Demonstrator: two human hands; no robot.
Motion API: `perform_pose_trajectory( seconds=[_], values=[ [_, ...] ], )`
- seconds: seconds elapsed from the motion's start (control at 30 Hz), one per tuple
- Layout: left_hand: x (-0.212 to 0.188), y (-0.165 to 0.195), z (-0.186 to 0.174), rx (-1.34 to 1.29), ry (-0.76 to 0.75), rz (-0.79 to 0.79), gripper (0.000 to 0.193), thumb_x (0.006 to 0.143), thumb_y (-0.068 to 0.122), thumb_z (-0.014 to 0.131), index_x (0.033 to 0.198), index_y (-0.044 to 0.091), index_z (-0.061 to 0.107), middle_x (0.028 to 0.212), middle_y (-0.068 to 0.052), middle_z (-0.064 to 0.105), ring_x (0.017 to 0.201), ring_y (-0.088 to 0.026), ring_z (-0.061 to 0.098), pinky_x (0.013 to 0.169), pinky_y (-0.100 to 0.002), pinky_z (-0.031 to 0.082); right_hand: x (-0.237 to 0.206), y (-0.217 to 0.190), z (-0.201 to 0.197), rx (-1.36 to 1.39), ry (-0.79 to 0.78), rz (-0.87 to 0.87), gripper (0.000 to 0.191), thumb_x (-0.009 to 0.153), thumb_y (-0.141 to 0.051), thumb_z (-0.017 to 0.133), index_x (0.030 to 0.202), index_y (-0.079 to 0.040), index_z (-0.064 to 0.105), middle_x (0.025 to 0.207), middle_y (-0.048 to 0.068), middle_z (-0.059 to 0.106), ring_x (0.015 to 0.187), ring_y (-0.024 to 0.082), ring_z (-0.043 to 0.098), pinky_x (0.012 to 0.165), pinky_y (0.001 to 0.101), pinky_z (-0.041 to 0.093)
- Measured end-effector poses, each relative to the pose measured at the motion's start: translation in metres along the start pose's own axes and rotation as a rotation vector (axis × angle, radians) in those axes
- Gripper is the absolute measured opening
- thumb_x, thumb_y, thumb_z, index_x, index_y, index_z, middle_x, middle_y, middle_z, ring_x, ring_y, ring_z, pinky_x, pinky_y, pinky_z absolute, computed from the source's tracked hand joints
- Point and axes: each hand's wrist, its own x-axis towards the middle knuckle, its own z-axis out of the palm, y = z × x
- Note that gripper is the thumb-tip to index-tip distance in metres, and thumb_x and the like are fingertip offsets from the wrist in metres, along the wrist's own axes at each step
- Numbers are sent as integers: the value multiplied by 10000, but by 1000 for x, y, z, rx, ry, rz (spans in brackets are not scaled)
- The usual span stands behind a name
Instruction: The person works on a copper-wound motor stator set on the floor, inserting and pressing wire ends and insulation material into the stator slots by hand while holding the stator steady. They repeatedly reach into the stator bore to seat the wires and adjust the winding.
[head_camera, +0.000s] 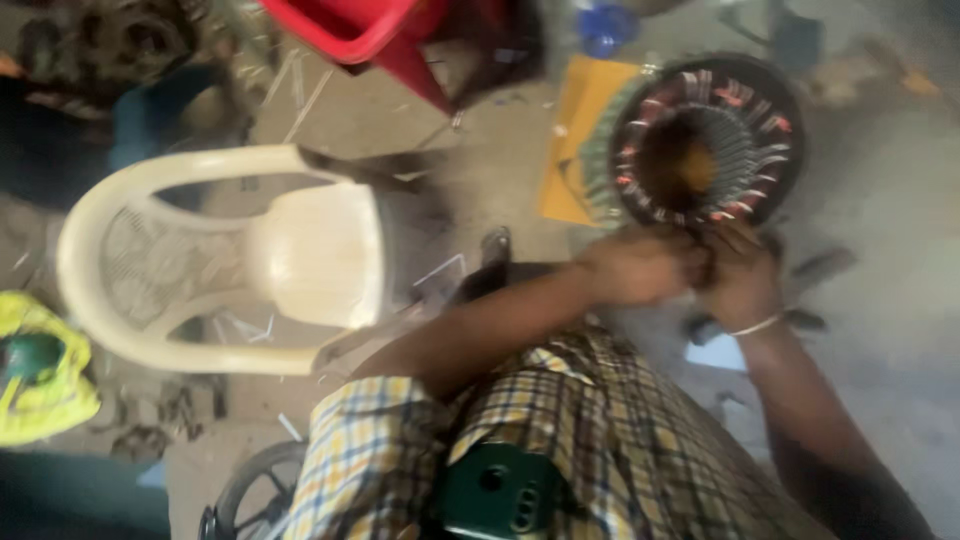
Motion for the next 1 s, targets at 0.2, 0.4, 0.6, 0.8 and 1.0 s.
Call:
perform_pose_trajectory(
  seconds=[0.2,0.4,0.6,0.8,1.0],
  values=[
    [26,12,-42,-206,-164,-264,304,776,213,675,1074,260,712,1067,0,706,1151,-213,601,1098,-497,375,-21,-29,-14,220,56,313,161,865,-37,592,982,-16,701,1017,181,695,987,403,653,910,482,532],
    [47,-28,-44,-123,-382,-656,309,852,257,656,1156,231,708,1102,-74,690,1155,-285,568,1005,-639,305,-14,-54,-17,228,86,381,81,966,-32,621,978,-26,701,1065,152,736,1019,336,696,920,433,558],
    [36,-52,-27,-61,-421,-552,284,734,437,770,922,225,781,1058,-36,704,1135,-241,603,1112,-683,230,-3,-57,-21,198,-22,297,71,903,12,636,910,-32,690,1077,109,756,1033,306,707,936,413,565],
    [37,-50,-19,-3,-431,-539,301,737,472,762,876,206,769,998,-64,709,1127,-262,595,1108,-701,245,15,-62,-48,167,-129,206,106,879,-19,656,953,-63,718,1079,97,747,1018,296,712,929,403,567],
    [33,-40,-9,79,-212,-482,183,792,263,651,870,145,767,955,-109,731,1099,-336,592,1046,-763,256,69,10,-56,-48,-534,534,233,947,-311,709,961,-97,798,918,158,750,872,356,704,827,479,550]
  ],
)
